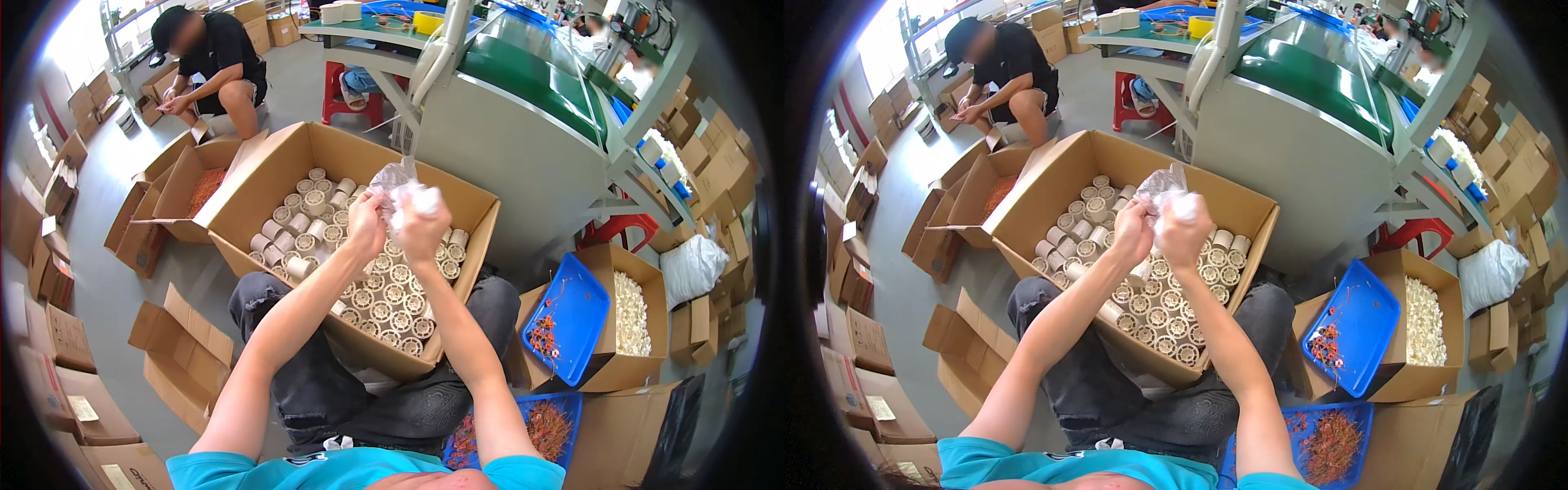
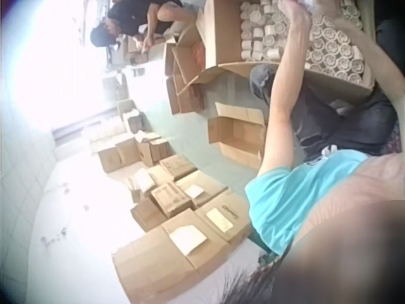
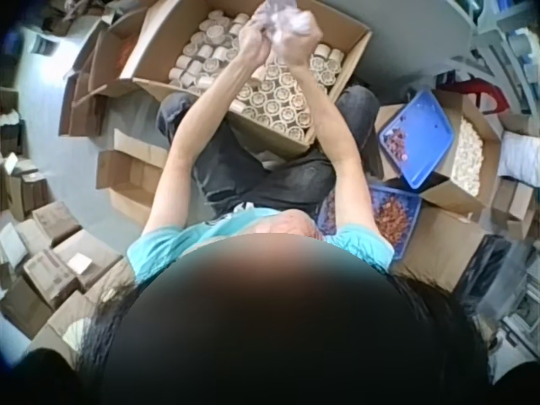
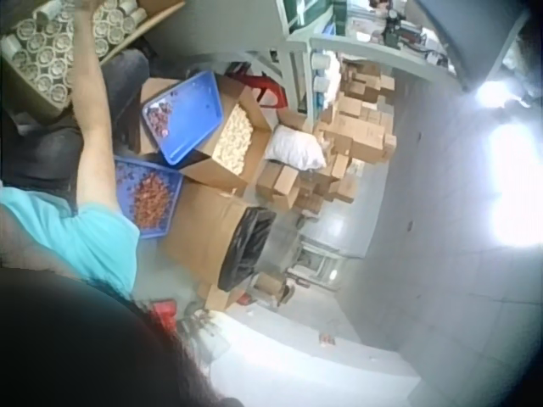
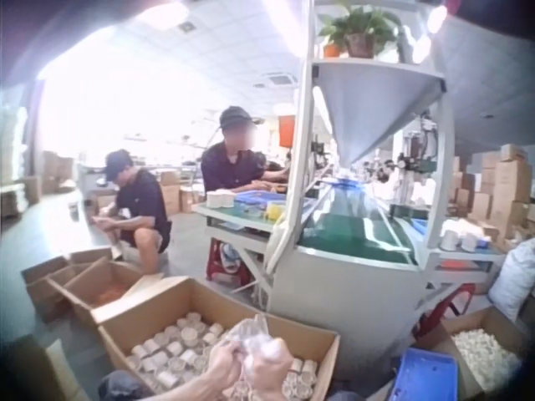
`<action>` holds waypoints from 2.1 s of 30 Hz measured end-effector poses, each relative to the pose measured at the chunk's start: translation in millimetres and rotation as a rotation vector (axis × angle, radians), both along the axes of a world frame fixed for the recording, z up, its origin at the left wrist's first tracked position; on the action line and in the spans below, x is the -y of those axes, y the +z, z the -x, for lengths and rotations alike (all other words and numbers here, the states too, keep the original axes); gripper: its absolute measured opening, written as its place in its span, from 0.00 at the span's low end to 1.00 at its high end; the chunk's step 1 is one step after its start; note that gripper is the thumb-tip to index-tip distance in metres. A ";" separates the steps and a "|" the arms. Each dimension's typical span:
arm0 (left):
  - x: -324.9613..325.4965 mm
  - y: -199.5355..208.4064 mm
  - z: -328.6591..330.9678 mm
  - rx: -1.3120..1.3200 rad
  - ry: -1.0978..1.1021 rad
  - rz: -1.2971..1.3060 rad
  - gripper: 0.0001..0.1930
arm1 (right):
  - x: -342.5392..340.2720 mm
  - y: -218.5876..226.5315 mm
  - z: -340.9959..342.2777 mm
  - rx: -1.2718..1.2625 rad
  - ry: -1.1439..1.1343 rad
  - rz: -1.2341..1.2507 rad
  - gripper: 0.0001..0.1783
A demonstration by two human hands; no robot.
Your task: The person packs white cylindrical electronic components by hand, placing them into plastic bags and then arranging the filled bags inside a cardboard box.
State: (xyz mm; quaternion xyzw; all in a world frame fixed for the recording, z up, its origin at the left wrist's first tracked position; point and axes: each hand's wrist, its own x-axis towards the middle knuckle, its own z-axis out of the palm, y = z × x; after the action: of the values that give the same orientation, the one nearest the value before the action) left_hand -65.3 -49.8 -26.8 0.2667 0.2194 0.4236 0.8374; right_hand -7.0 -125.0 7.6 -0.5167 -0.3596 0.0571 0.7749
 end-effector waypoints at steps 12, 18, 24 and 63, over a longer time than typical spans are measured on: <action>-1.2 -32.5 -1.2 0.522 -0.216 0.185 0.06 | -3.2 -6.8 26.5 -0.177 0.382 -0.040 0.13; 7.4 -14.1 3.6 0.499 -0.181 0.247 0.06 | -1.3 -1.6 37.3 0.575 0.046 -0.045 0.14; 8.8 -19.0 23.2 0.367 -0.057 0.164 0.06 | 4.3 2.1 44.7 0.727 0.067 0.188 0.22; -25.1 37.4 27.2 -0.396 0.280 -0.526 0.11 | 20.8 29.2 -17.3 0.000 0.294 0.068 0.12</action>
State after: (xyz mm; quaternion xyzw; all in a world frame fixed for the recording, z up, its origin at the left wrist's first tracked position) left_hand -92.6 -24.7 10.6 0.5174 0.2954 0.5161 0.6153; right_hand 10.3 -145.8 36.8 -0.4845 -0.4293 0.1823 0.7401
